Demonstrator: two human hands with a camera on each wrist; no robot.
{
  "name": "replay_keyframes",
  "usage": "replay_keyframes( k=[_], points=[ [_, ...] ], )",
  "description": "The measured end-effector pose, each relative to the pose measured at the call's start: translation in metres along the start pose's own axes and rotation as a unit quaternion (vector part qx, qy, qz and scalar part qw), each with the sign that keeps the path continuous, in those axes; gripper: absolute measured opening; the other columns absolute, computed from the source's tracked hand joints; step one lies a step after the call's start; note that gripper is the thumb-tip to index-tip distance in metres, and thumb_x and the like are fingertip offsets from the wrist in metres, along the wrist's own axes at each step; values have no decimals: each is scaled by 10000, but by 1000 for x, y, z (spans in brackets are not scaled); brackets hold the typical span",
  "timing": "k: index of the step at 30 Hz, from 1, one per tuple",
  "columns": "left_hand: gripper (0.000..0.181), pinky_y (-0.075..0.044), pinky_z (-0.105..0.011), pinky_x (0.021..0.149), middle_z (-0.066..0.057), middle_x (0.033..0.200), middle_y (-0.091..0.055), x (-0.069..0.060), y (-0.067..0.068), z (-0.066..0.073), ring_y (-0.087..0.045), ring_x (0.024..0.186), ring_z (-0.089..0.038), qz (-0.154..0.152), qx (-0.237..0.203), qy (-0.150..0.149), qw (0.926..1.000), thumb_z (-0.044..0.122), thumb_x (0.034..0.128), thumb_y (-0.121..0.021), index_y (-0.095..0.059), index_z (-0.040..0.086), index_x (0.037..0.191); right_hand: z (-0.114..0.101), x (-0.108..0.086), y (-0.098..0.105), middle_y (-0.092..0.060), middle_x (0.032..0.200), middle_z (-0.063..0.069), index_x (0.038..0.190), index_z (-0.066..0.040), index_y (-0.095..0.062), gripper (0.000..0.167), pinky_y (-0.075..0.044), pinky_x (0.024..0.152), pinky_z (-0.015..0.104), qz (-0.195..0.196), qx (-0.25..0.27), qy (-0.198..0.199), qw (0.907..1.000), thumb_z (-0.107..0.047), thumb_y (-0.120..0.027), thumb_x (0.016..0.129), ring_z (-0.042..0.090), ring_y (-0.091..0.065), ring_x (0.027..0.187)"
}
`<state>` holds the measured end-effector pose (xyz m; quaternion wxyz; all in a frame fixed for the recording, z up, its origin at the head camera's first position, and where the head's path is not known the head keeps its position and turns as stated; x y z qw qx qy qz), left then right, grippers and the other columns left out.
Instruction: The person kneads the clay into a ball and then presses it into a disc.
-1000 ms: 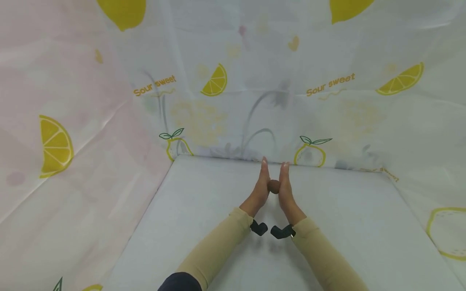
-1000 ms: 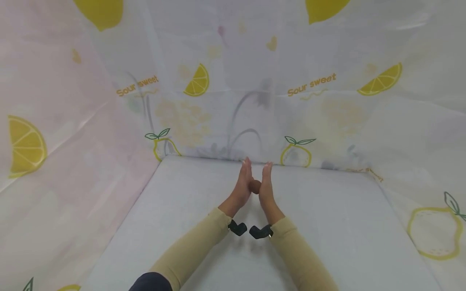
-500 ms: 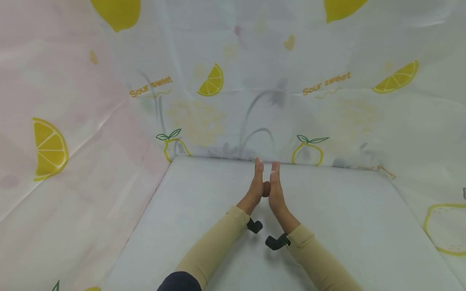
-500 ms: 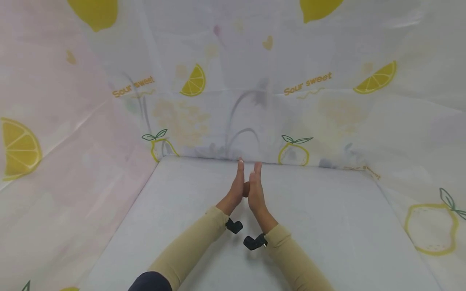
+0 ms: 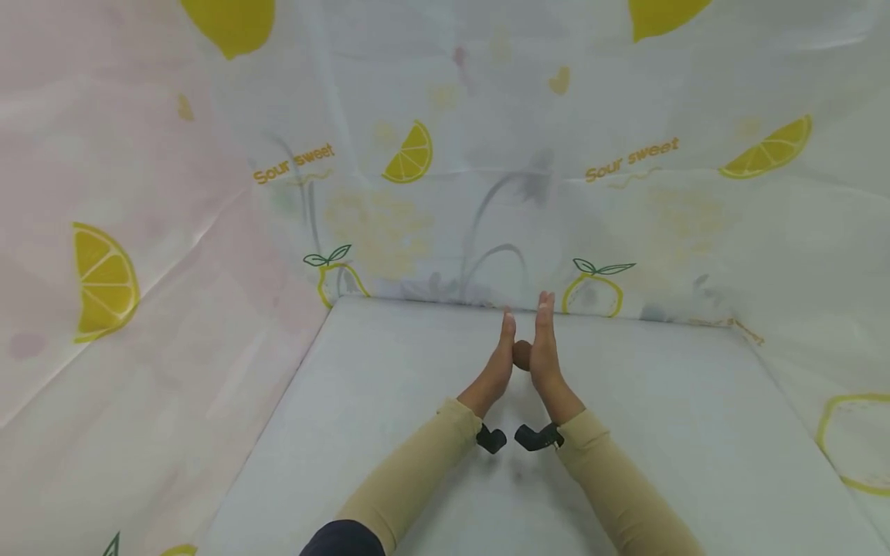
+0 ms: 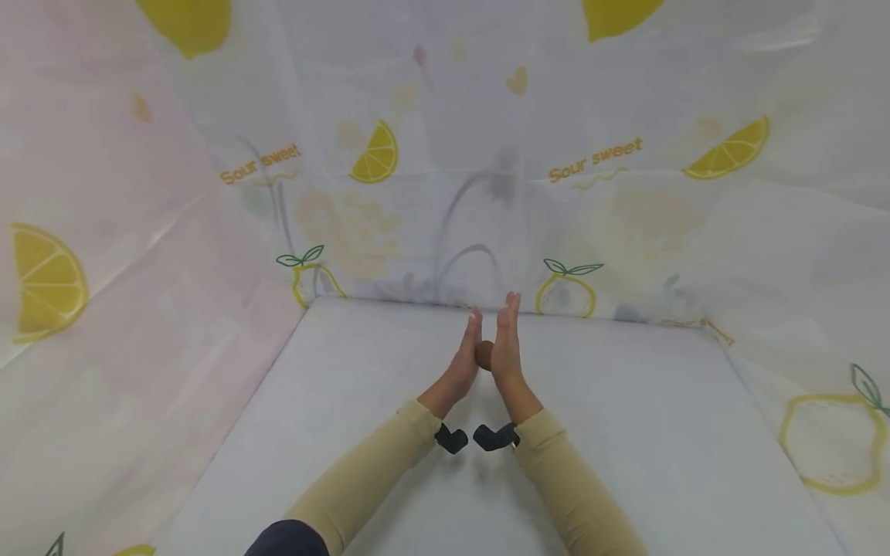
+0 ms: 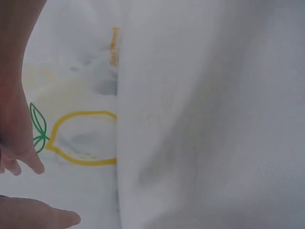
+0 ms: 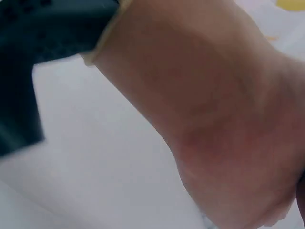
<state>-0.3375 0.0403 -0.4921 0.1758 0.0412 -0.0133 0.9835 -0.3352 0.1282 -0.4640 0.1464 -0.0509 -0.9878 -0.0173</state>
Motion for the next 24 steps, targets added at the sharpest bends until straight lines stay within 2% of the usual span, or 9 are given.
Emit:
replay_keyframes(
  k=[3, 7, 11, 15, 18, 24],
  points=[
    [813, 38, -511, 1236, -44, 1704, 83, -2, -5, 2, 90, 1554, -203, -330, -308, -33, 9990, 664, 1037, -77, 101, 140, 1632, 7, 5, 7, -52, 1714, 4, 1641, -114, 29, 754, 14, 1249, 404, 73, -44, -159, 9998, -575, -176, 1080, 87, 30, 1543],
    [775, 54, -560, 1222, -32, 1704, 108, -3, -10, 7, 107, 1554, -206, -763, -772, -143, 9940, 638, 1043, -62, 129, 168, 1629, 18, 8, 15, -35, 1713, -7, 1647, -134, -4, 767, 19, 1248, 401, 133, -48, -222, 9997, -606, -183, 1069, 88, 29, 1543],
    [781, 48, -535, 1230, 2, 1698, 140, -2, -11, 13, 127, 1548, -177, -877, -904, -289, 9916, 644, 1036, -44, 128, 164, 1628, 30, 4, 17, -5, 1712, -14, 1647, -158, 7, 756, 33, 1246, 391, 128, -36, -411, 9991, -611, -166, 1067, 81, 47, 1541],
    [821, 35, -479, 1242, 6, 1696, 145, 0, -9, 15, 133, 1544, -165, -669, -809, -388, 9937, 679, 1024, -58, 121, 155, 1629, 35, -4, 10, 12, 1714, 13, 1641, -154, 47, 683, 40, 1245, 402, 7, 28, -445, 9990, -519, -138, 1094, 98, 64, 1544],
    [855, 23, -450, 1246, 2, 1699, 127, 1, -4, 14, 115, 1547, -164, -378, -665, -403, 9963, 709, 1015, -79, 92, 146, 1635, 31, -12, 2, 23, 1712, 59, 1629, -88, 76, 636, 42, 1246, 422, -157, 95, -346, 9992, -401, -130, 1114, 150, 73, 1553],
    [877, 20, -430, 1247, 38, 1701, 76, 4, 4, 12, 79, 1543, -127, -45, -249, -447, 9987, 751, 995, -119, 41, 184, 1645, -5, -34, -12, 50, 1690, 198, 1592, 47, 82, 592, 34, 1241, 503, -463, 78, 2, 9989, -216, -143, 1111, 291, 84, 1556]
  ],
)
Point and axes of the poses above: each hand's wrist, its own x-axis towards the middle knuckle, its own y-axis out of the back of the hand, z = x × y, the point moved 6 cm from there along x, towards the middle knuckle
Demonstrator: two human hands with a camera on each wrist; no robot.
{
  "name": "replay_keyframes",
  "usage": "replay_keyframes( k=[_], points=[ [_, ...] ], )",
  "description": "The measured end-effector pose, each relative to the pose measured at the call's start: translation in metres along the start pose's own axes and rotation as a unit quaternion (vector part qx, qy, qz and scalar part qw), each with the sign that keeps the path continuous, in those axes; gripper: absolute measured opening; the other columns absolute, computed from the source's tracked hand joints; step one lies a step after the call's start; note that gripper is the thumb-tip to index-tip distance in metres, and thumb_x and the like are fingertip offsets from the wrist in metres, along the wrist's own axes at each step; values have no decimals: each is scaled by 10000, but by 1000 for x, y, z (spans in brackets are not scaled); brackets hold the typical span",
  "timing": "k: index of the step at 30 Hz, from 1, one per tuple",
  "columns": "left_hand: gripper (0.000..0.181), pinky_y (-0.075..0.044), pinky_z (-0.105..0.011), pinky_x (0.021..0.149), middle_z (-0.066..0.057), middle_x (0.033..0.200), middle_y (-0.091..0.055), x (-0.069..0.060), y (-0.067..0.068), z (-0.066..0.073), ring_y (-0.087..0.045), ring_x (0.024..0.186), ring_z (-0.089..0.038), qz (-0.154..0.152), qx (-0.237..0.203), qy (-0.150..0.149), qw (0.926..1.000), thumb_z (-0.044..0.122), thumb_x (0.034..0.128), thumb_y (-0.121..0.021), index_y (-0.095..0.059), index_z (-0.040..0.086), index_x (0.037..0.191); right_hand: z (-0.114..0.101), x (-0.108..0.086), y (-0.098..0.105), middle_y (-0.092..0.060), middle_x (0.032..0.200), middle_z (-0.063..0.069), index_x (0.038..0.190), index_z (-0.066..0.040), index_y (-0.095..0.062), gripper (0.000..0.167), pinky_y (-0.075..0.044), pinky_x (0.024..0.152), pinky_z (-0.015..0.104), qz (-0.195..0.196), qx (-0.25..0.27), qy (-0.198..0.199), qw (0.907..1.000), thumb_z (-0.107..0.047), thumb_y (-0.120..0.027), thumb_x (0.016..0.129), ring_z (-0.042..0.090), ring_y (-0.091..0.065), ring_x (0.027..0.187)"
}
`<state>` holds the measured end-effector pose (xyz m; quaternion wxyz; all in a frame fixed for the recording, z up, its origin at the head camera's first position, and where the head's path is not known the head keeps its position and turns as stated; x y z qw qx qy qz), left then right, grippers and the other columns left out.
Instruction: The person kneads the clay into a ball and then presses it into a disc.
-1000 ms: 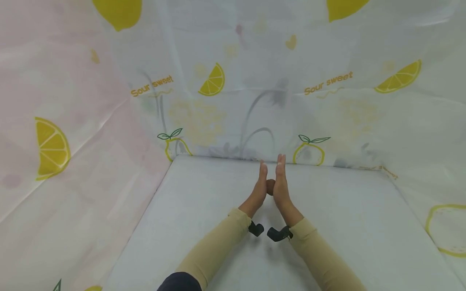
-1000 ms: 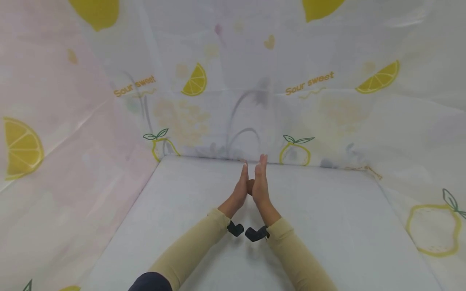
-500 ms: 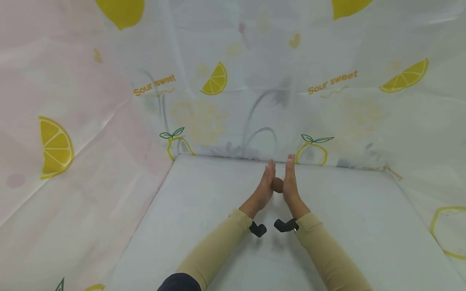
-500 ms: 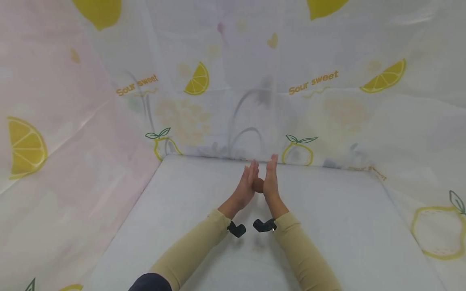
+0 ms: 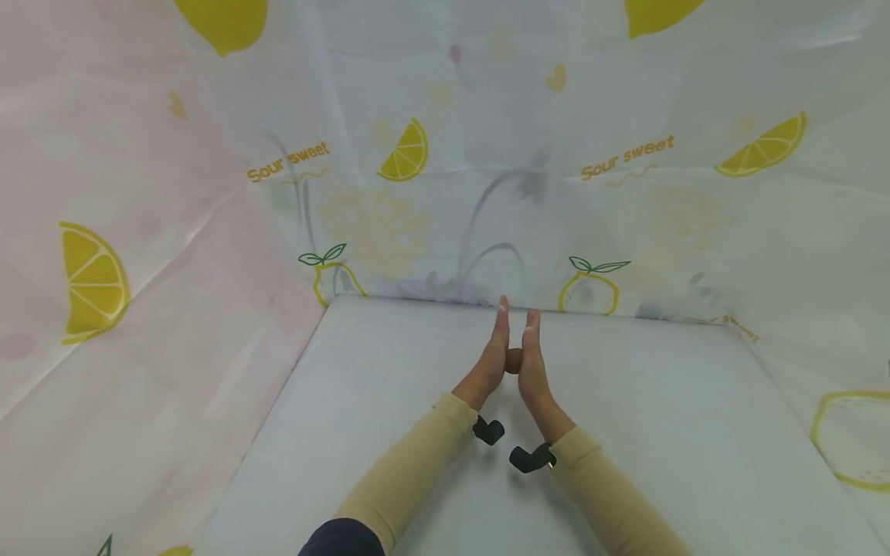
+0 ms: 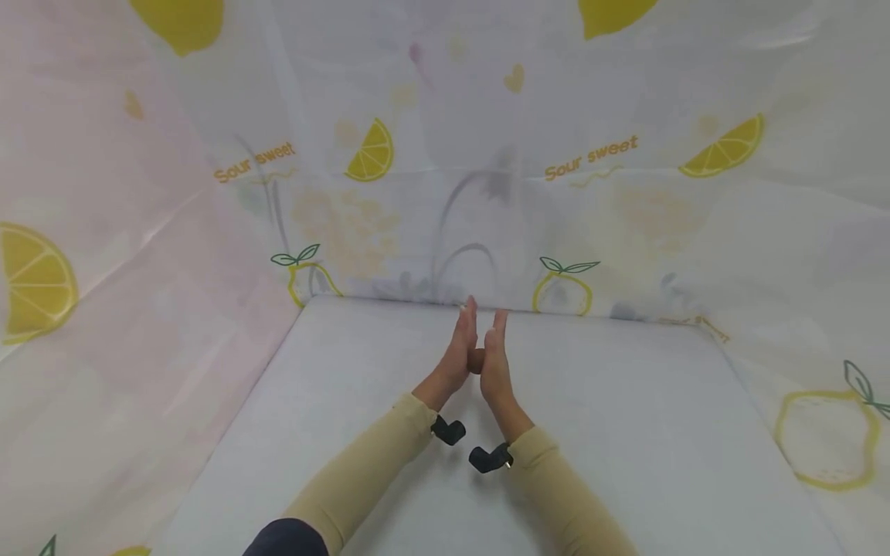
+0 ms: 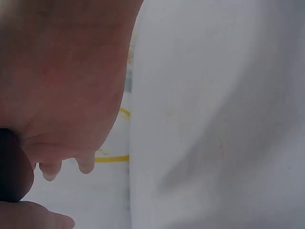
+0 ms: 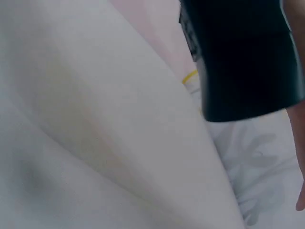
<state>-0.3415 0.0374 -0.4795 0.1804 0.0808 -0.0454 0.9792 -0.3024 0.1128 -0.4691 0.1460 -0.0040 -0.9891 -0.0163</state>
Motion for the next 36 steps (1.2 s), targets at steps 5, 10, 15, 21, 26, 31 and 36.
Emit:
replay_keyframes(
  k=[5, 10, 15, 21, 26, 31, 36],
  points=[
    [725, -6, -468, 1246, 68, 1701, 36, 1, 7, -4, 31, 1544, -120, 290, 309, 293, 9987, 646, 1050, -124, 16, 261, 1649, -14, -8, -9, 43, 1682, 227, 1583, 71, 78, 585, 0, 1245, 500, -107, -269, 267, 9992, -182, -163, 1114, 295, 59, 1557],
    [715, -3, -488, 1244, 38, 1707, 30, 1, 11, -8, 29, 1552, -152, 414, 389, 349, 9978, 615, 1064, -159, 13, 245, 1651, -20, -8, -11, 26, 1687, 206, 1590, 57, 73, 587, -4, 1247, 485, -97, -321, 318, 9989, -196, -171, 1120, 280, 42, 1560],
    [765, -10, -498, 1244, 12, 1709, 47, 0, 10, -13, 32, 1554, -180, 387, 392, 283, 9981, 640, 1053, -185, 27, 212, 1651, -32, -3, -8, -3, 1699, 151, 1602, 17, 78, 591, -6, 1250, 468, 23, -194, 382, 9991, -177, -184, 1109, 254, 19, 1564],
    [827, 5, -528, 1236, -15, 1707, 71, -2, 3, -15, 57, 1554, -210, 192, 476, 328, 9981, 705, 1024, -160, 56, 205, 1647, -26, 15, 4, -12, 1706, 128, 1611, -24, 85, 600, 14, 1250, 430, 214, 30, 359, 9991, -229, -181, 1114, 197, 37, 1561],
    [862, 5, -510, 1240, -24, 1707, 76, -6, -5, -15, 69, 1554, -202, -50, 569, 297, 9979, 730, 1008, -124, 58, 179, 1645, -2, 32, 15, -1, 1714, 16, 1625, -110, 102, 611, 38, 1247, 398, 372, 147, 188, 9990, -332, -157, 1118, 135, 43, 1556],
    [792, 12, -501, 1240, -8, 1704, 86, -5, -10, -16, 88, 1551, -182, -235, 305, 193, 9991, 659, 1042, -88, 74, 166, 1641, 8, 39, 24, -34, 1708, -54, 1642, -130, 32, 679, 25, 1248, 379, 526, -7, 46, 9986, -495, -160, 1102, 83, 32, 1545],
    [847, 12, -451, 1244, -5, 1701, 107, -6, -13, -7, 101, 1546, -157, -331, -47, 41, 9994, 696, 1023, -88, 84, 136, 1635, 17, 38, 27, 1, 1706, -74, 1648, -183, -5, 699, 41, 1245, 381, 505, -144, -321, 9981, -567, -146, 1080, 53, 64, 1532]
  ],
)
Point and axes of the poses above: each hand's wrist, its own x-axis towards the middle knuckle, its own y-axis out of the back of the hand, z = x × y, the point moved 6 cm from there along x, towards the middle knuckle
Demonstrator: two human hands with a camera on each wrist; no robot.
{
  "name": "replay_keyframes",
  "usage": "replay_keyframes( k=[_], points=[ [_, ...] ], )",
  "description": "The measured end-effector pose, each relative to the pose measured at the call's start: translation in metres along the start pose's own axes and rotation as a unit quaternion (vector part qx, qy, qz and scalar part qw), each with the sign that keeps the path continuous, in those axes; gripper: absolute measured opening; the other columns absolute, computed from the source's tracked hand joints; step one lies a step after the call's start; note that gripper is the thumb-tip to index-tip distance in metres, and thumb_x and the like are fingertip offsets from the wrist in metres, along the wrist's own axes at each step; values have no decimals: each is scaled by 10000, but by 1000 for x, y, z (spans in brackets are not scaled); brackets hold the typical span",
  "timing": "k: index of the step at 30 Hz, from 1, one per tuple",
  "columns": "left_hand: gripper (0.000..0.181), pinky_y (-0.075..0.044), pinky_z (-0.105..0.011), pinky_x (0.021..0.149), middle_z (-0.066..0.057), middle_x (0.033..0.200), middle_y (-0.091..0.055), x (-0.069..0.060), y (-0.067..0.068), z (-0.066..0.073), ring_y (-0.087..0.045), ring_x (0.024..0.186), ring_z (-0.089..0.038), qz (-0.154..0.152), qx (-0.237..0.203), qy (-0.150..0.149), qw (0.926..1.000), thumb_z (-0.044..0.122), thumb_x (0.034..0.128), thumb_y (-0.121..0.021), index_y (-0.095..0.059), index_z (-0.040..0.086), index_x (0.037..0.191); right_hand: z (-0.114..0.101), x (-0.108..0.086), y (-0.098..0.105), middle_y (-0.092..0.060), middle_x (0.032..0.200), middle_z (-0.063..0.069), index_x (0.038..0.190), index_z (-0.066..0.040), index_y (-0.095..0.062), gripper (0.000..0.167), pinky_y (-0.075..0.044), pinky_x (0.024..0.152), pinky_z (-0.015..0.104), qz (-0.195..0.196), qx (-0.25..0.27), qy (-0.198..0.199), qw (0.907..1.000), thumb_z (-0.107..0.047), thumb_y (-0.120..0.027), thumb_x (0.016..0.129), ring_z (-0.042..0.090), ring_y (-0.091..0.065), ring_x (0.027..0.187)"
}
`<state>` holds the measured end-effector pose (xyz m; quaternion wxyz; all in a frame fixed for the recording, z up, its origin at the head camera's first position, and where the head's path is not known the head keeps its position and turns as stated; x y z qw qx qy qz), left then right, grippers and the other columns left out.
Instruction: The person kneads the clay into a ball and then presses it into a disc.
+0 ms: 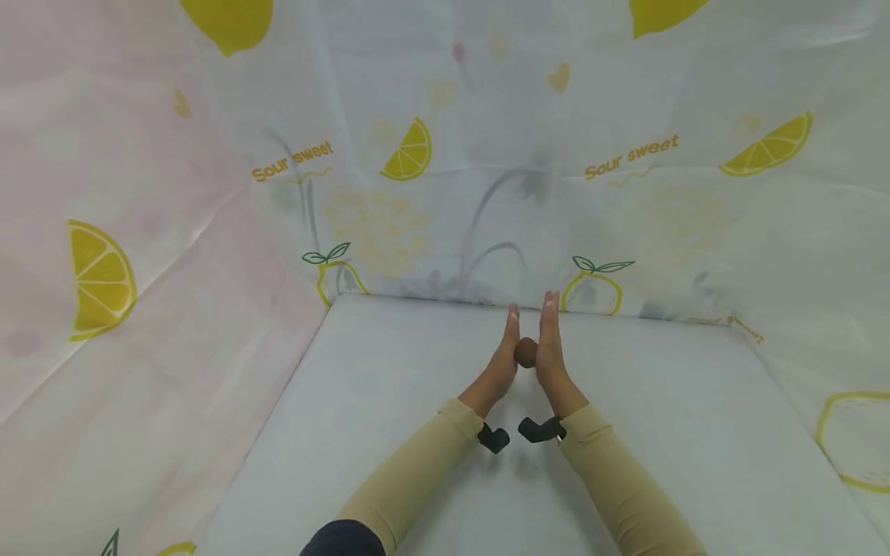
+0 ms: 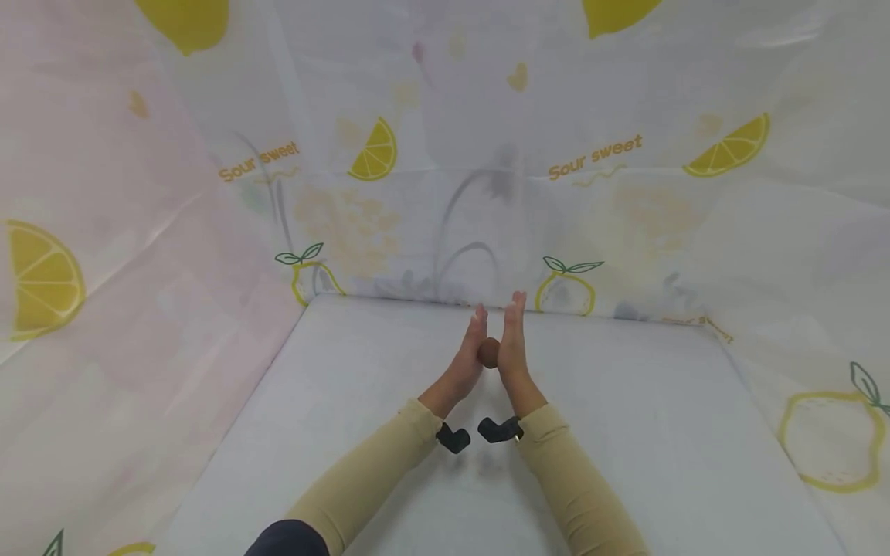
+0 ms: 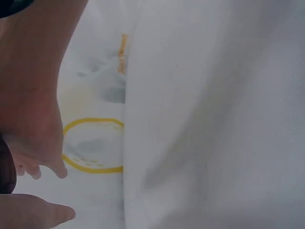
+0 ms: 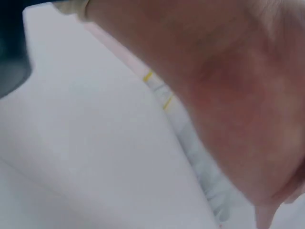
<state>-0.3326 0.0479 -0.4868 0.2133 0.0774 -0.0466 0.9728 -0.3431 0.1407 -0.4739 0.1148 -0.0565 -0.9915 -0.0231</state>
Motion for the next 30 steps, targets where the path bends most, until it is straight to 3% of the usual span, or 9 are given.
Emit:
replay_keyframes(
  k=[8, 12, 16, 19, 24, 30],
  points=[
    [1011, 28, -440, 1244, -6, 1700, 119, 3, 4, 9, 121, 1539, -139, 148, -238, -182, 9994, 827, 941, -122, 87, 119, 1631, 18, -9, -5, -29, 1709, -20, 1638, -129, 60, 712, 33, 1248, 390, -58, 57, -173, 9998, -541, -140, 1093, 77, 43, 1542],
    [1003, -13, -437, 1250, -24, 1704, 90, 6, 9, 10, 88, 1548, -164, 392, -297, -163, 9987, 817, 950, -142, 56, 111, 1635, 27, -16, -12, -13, 1711, 2, 1637, -109, 46, 693, 35, 1248, 386, -119, 138, -141, 9997, -513, -116, 1098, 86, 46, 1544],
    [925, -28, -419, 1253, -6, 1705, 55, 8, 16, 8, 48, 1554, -172, 742, -207, 5, 9970, 771, 982, -135, 24, 143, 1643, 27, -25, -19, -6, 1711, 38, 1635, -85, 31, 633, 23, 1250, 396, -211, 27, 153, 9997, -418, -113, 1116, 129, 35, 1553],
    [847, -20, -427, 1252, 26, 1706, 33, 6, 21, 6, 28, 1555, -167, 1018, -94, 163, 9946, 722, 1011, -135, 6, 183, 1648, 19, -32, -25, -7, 1708, 87, 1627, -62, 47, 594, 20, 1251, 428, -301, -24, 296, 9991, -336, -117, 1127, 177, 28, 1560],
    [768, -8, -460, 1249, 20, 1710, -7, 6, 28, -2, 14, 1557, -167, 1372, -4, 294, 9901, 645, 1052, -158, -22, 186, 1653, -16, -48, -33, -19, 1692, 190, 1602, 33, 48, 570, -6, 1251, 467, -462, 19, 384, 9982, -211, -156, 1129, 259, 5, 1564],
    [757, -5, -441, 1250, 11, 1708, 1, 4, 23, -4, 21, 1553, -151, 1259, -21, 330, 9915, 628, 1060, -134, -1, 173, 1650, -44, -51, -34, -16, 1695, 180, 1600, 38, 56, 587, 0, 1251, 458, -475, 167, 531, 9973, -223, -162, 1120, 259, 15, 1563]
  ],
)
Point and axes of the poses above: each hand's wrist, its own x-axis towards the middle knuckle, its own y-axis out of the back of the hand, z = x × y, the point moved 6 cm from there along x, towards the middle knuckle
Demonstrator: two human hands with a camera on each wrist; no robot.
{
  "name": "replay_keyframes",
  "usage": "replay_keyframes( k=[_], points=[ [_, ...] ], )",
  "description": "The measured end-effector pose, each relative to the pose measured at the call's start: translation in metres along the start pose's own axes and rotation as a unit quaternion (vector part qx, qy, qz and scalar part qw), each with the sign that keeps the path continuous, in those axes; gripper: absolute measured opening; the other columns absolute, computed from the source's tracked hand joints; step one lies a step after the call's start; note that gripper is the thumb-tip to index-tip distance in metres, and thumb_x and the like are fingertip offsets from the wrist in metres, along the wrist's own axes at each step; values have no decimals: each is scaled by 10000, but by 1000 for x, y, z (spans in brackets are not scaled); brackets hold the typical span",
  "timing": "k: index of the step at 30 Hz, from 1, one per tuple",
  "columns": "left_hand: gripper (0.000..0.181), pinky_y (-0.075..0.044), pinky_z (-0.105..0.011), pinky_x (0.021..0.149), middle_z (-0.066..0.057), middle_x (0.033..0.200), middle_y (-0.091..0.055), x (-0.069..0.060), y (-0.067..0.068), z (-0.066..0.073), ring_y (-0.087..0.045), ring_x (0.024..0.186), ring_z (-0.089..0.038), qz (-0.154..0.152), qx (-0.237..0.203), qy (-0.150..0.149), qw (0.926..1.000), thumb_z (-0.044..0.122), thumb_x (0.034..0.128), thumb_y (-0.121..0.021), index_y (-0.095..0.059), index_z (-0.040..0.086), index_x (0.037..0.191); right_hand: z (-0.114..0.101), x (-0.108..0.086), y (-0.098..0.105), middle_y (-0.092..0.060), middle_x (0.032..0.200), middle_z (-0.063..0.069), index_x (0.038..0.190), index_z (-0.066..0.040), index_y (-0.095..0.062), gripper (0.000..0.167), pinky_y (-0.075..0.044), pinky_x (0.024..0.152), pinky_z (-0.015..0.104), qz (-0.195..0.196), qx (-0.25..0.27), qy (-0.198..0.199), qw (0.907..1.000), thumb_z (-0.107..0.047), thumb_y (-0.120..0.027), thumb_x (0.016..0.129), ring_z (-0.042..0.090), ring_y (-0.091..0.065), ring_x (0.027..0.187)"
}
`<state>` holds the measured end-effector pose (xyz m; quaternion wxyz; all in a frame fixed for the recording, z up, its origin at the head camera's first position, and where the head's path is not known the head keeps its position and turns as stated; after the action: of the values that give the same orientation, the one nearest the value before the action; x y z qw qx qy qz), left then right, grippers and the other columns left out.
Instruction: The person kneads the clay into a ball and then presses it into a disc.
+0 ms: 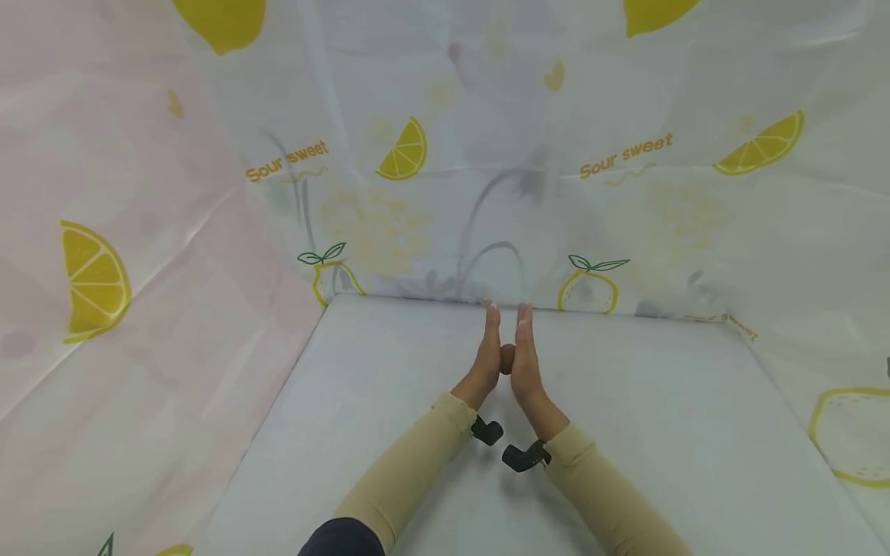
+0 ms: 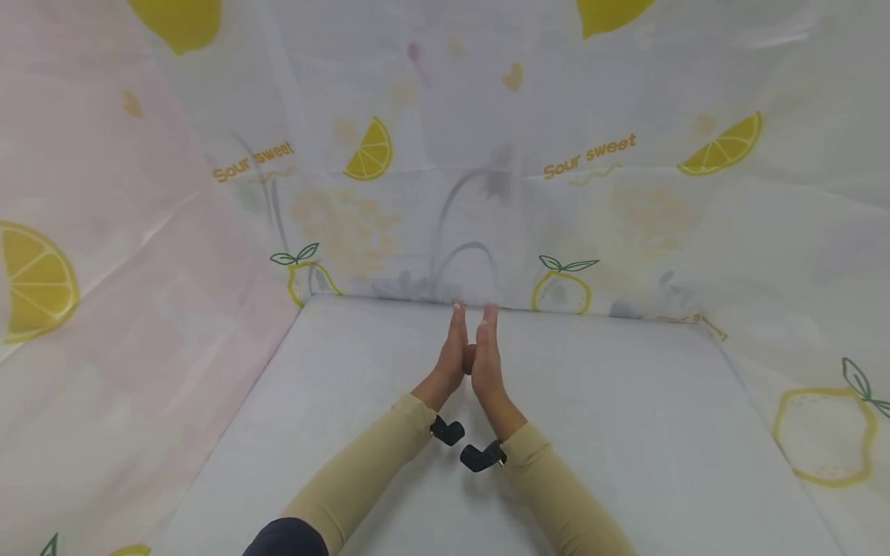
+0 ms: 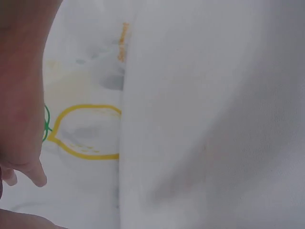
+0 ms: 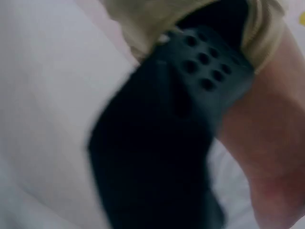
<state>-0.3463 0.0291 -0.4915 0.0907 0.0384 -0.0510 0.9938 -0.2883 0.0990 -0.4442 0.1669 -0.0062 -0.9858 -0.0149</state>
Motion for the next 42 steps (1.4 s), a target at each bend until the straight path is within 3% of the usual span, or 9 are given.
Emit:
replay_keyframes(
  k=[5, 14, 20, 28, 35, 38, 42],
  points=[
    [728, -6, -433, 1249, 8, 1705, 29, -3, -6, 2, 31, 1548, -139, -268, 48, -92, 9996, 578, 1074, -125, 11, 148, 1645, -3, 11, 7, -17, 1702, 146, 1603, 18, 72, 602, 5, 1251, 436, 153, 20, -117, 9998, -251, -158, 1117, 216, 29, 1560],
    [760, 14, -443, 1247, -18, 1702, 92, -8, -15, 7, 64, 1553, -192, -670, 2, -198, 9976, 603, 1064, -103, 60, 132, 1637, 44, 39, 30, -16, 1703, -55, 1639, -160, 42, 651, 24, 1246, 358, 503, -105, -549, 9972, -487, -144, 1108, 65, 53, 1534],
    [824, 18, -445, 1245, -36, 1700, 113, -11, -18, 7, 85, 1552, -209, -819, -24, -245, 9963, 662, 1040, -91, 75, 113, 1633, 55, 43, 40, 1, 1715, 13, 1645, -135, 6, 772, 22, 1248, 367, 678, -144, -683, 9953, -622, -143, 1064, 86, 52, 1542],
    [887, 34, -453, 1244, -24, 1701, 118, -7, -14, 17, 127, 1544, -180, -763, -373, -438, 9954, 721, 1008, -92, 87, 115, 1630, 69, 36, 40, 35, 1710, 26, 1637, -101, 29, 711, 43, 1246, 376, 593, -123, -792, 9950, -536, -126, 1096, 117, 72, 1547],
    [891, -22, -438, 1252, -14, 1705, 86, -2, -5, 20, 84, 1551, -167, -581, -341, -518, 9964, 738, 994, -52, 57, 132, 1638, 54, 18, 17, 63, 1702, 108, 1619, -24, 51, 619, 13, 1252, 424, 212, 0, -331, 9992, -352, -136, 1128, 192, 72, 1555],
    [909, -8, -428, 1252, -19, 1705, 85, 1, -1, 20, 84, 1552, -172, -464, -369, -437, 9973, 752, 987, -70, 46, 131, 1640, 60, 15, 7, 36, 1705, 120, 1625, -40, 35, 623, 3, 1251, 440, 205, 17, 4, 9998, -366, -150, 1128, 192, 49, 1557],
    [896, -6, -430, 1252, -30, 1705, 78, 4, 4, 16, 79, 1553, -186, -272, -408, -289, 9984, 730, 1005, -94, 28, 109, 1639, 47, 11, 0, -2, 1703, 137, 1622, -13, 14, 616, -11, 1251, 442, 186, -21, 266, 9995, -331, -183, 1132, 215, 16, 1561]
  ],
)
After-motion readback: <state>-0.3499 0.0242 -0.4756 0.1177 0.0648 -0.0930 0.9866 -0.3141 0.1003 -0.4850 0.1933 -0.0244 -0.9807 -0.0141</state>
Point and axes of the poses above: each hand's wrist, its own x-axis towards the middle knuckle, its own y-axis out of the back of the hand, z = x × y, the point moved 6 cm from there along x, towards the middle knuckle
